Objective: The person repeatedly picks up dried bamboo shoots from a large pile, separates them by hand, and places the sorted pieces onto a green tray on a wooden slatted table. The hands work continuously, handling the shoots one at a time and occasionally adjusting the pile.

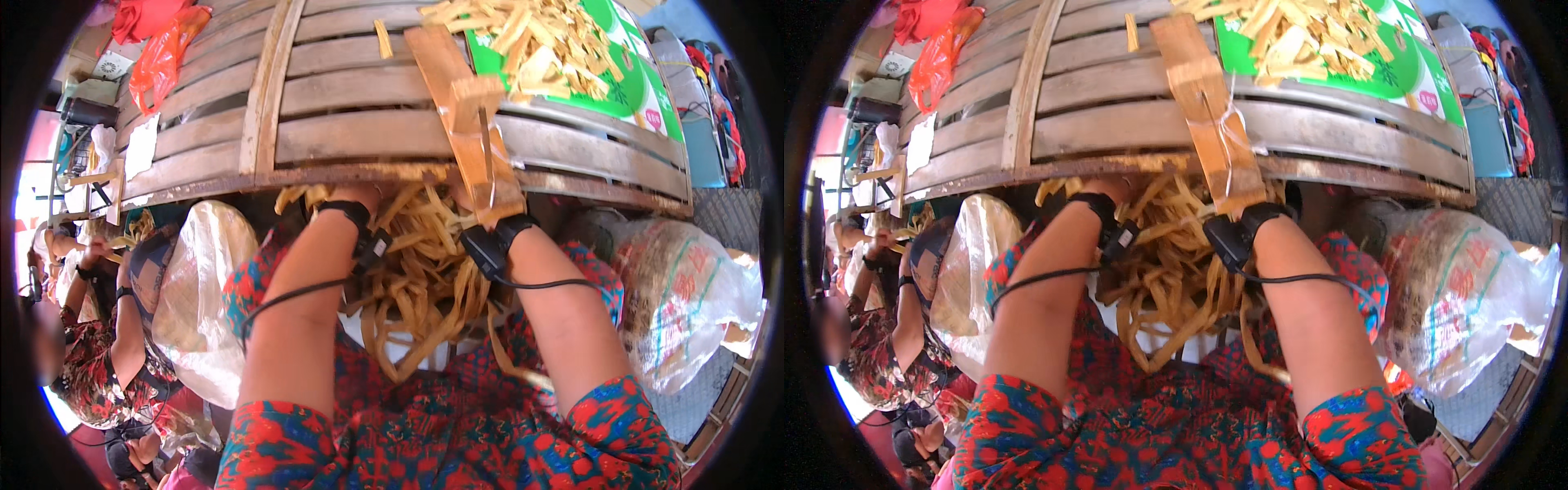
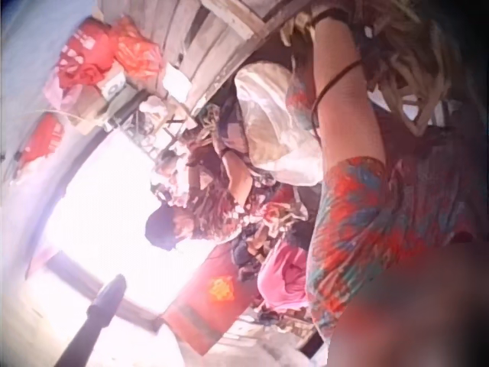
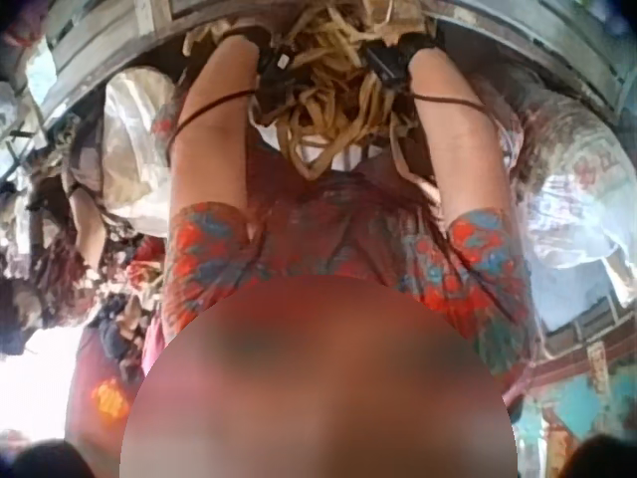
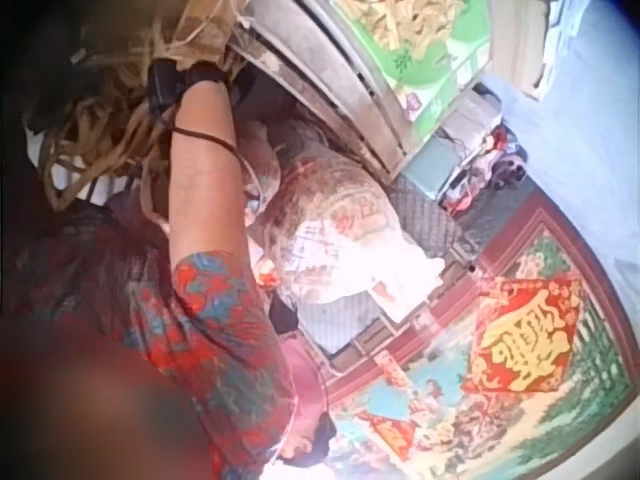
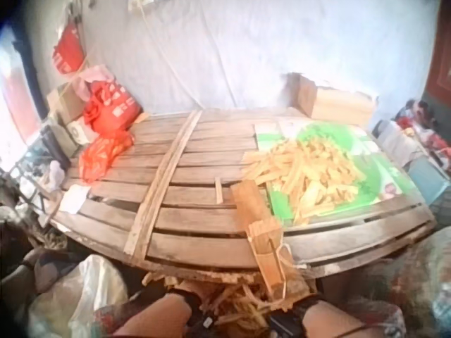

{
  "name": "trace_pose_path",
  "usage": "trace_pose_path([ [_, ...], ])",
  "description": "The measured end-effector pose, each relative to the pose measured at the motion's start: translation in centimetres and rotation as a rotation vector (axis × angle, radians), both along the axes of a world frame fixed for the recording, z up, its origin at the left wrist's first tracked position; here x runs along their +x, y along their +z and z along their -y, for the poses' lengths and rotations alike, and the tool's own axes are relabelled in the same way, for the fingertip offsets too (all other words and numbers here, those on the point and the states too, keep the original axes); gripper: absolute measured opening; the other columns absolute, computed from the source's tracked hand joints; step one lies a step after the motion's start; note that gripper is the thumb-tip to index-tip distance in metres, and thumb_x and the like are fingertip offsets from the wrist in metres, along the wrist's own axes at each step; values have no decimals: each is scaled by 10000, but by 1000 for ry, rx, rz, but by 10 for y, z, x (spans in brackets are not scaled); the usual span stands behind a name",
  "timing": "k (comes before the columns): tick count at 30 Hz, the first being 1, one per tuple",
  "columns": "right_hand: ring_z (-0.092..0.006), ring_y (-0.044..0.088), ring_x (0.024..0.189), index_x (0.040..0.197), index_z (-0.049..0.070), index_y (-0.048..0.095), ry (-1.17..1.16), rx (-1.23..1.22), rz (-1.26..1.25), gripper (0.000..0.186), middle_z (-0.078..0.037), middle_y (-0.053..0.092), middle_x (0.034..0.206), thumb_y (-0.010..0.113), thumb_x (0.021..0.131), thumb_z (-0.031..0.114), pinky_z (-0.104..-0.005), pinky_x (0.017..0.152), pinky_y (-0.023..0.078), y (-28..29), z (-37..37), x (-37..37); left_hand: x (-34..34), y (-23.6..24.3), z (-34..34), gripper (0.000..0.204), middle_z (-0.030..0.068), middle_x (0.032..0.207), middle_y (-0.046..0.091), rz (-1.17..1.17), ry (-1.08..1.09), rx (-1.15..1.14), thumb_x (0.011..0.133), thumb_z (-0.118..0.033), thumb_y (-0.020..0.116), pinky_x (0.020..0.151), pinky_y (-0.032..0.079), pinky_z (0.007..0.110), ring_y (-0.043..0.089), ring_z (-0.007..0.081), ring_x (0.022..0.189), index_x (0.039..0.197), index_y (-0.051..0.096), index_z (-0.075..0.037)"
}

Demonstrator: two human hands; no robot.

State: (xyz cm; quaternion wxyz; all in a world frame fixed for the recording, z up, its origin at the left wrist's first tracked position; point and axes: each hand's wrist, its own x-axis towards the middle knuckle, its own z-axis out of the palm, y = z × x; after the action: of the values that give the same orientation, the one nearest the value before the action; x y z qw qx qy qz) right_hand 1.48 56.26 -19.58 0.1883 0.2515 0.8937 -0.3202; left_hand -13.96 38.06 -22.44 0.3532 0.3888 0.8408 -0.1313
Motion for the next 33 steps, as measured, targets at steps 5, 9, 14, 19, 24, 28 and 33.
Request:
trace_pose_path([
  [5, -434, 441, 1248, 1386, 40, 409, 106, 199, 60, 468, -241, 524, 1313, 421, 986, 283, -484, 1046, 356, 25, 42, 35, 26, 31, 5, 525, 180, 1374, 513, -9, -66, -72, 943, -261, 485, 1071, 342, 499, 462, 356, 1276, 1421, 388, -66],
  [9, -376, 468, 1233, 1369, 13, 406, 228, 426, -224, 541, -218, 470, 1351, 569, 856, 67, -449, 1004, 406, 62, 69, 93, 65, 73, 34, 540, 155, 1427, 426, -285, -135, 264, 900, -208, 532, 1072, 338, 469, 388, 360, 1321, 1411, 406, -85],
  [14, -303, 555, 1095, 1215, 82, 562, 790, 397, -266, 535, -127, 549, 1206, 668, 691, 62, -419, 871, 468, 91, 82, 165, 150, 122, 68, 686, 144, 1403, 421, -179, -323, 444, 774, -344, 715, 1024, 403, 454, 430, 330, 1288, 1365, 461, -104],
  [19, -280, 578, 1051, 1044, 138, 654, 949, 514, -435, 364, -88, 608, 1145, 664, 685, 81, -404, 838, 489, 50, 82, 164, 228, 98, 100, 844, 140, 1273, 555, 83, -465, 338, 711, -351, 769, 945, 467, 462, 526, 321, 1208, 1412, 365, -113],
  [24, -309, 639, 857, 847, 125, 682, 758, 316, -103, 117, -91, 675, 836, 675, 757, 198, -412, 735, 528, 77, 71, 138, 187, 87, 87, 452, 129, 1056, 658, 3, -549, 291, 735, -206, 700, 790, 547, 405, 644, 305, 998, 1168, 597, -128],
  [28, -337, 646, 886, 961, 109, 647, 399, 192, -312, 234, -138, 662, 866, 674, 835, 304, -436, 751, 522, 155, 54, 111, 106, 155, 76, 238, 129, 916, 639, -317, -274, 706, 756, -82, 583, 757, 547, 396, 644, 323, 866, 990, 618, -101],
  [33, -351, 644, 892, 998, 78, 614, 348, 428, -499, 239, -171, 648, 921, 636, 865, 275, -457, 784, 519, 165, 57, 106, 97, 190, 70, 399, 111, 1218, 580, -294, -225, 958, 818, -70, 560, 949, 457, 456, 549, 322, 1145, 1215, 572, -111],
])
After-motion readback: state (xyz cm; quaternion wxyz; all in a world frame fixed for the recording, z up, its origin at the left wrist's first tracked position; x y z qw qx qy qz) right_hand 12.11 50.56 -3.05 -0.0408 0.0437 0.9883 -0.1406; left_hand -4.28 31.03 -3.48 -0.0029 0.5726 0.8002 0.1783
